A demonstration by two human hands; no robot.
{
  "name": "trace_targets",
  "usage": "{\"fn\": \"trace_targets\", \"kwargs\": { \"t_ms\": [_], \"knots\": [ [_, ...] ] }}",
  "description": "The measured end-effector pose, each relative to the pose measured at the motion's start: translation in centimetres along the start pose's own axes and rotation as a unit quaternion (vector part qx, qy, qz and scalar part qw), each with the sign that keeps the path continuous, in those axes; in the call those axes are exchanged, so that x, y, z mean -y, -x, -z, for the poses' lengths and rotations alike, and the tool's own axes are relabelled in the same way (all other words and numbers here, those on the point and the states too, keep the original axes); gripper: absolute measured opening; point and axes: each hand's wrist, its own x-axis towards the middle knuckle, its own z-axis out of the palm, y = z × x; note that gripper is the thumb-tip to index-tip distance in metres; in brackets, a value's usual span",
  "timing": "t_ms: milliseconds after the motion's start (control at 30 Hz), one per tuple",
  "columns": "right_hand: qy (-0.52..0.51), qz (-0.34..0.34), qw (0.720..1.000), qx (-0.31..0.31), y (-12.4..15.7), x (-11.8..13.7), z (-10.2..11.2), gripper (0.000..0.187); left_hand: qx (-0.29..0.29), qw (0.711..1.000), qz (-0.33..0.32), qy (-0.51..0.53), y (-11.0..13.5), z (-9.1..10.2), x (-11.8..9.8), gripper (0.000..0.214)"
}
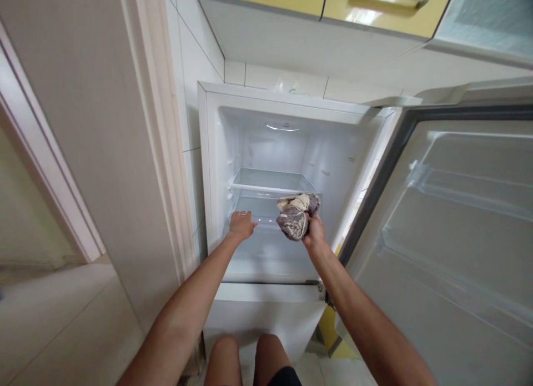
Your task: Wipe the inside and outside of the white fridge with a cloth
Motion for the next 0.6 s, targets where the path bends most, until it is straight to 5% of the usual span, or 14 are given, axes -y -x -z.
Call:
{"fn": "trace_targets", "kwargs": {
  "t_ms": [133, 233, 367, 467, 600],
  "knots": [
    [-0.013, -0.020, 1.000, 0.015, 1.4, -0.8, 0.0, 0.040, -0.008, 0.996, -0.017, 0.090, -0.6, 2.2, 1.0, 0.044],
    [-0.003, -0.010, 1.000, -0.007, 2.3, -1.3, -0.7, 0.044, -0.072, 0.985, -0.008, 0.158, -0.1, 4.3, 0.7, 0.039],
    [0.009, 0.006, 0.998, -0.061, 3.4, -1.5, -2.4, 0.049, -0.198, 0.953, 0.019, 0.229, 4.1, 7.9, -2.4, 0.035],
    [0.020, 0.020, 0.996, -0.084, 4.6, -0.9, -3.9, 0.054, -0.342, 0.885, -0.032, 0.314, 8.8, 10.2, -6.0, 0.025],
    [0.000, 0.041, 0.995, -0.092, 7.3, 1.6, -5.4, 0.058, -0.254, 0.912, -0.144, 0.289, 12.3, 10.3, -9.6, 0.043]
  ]
}}
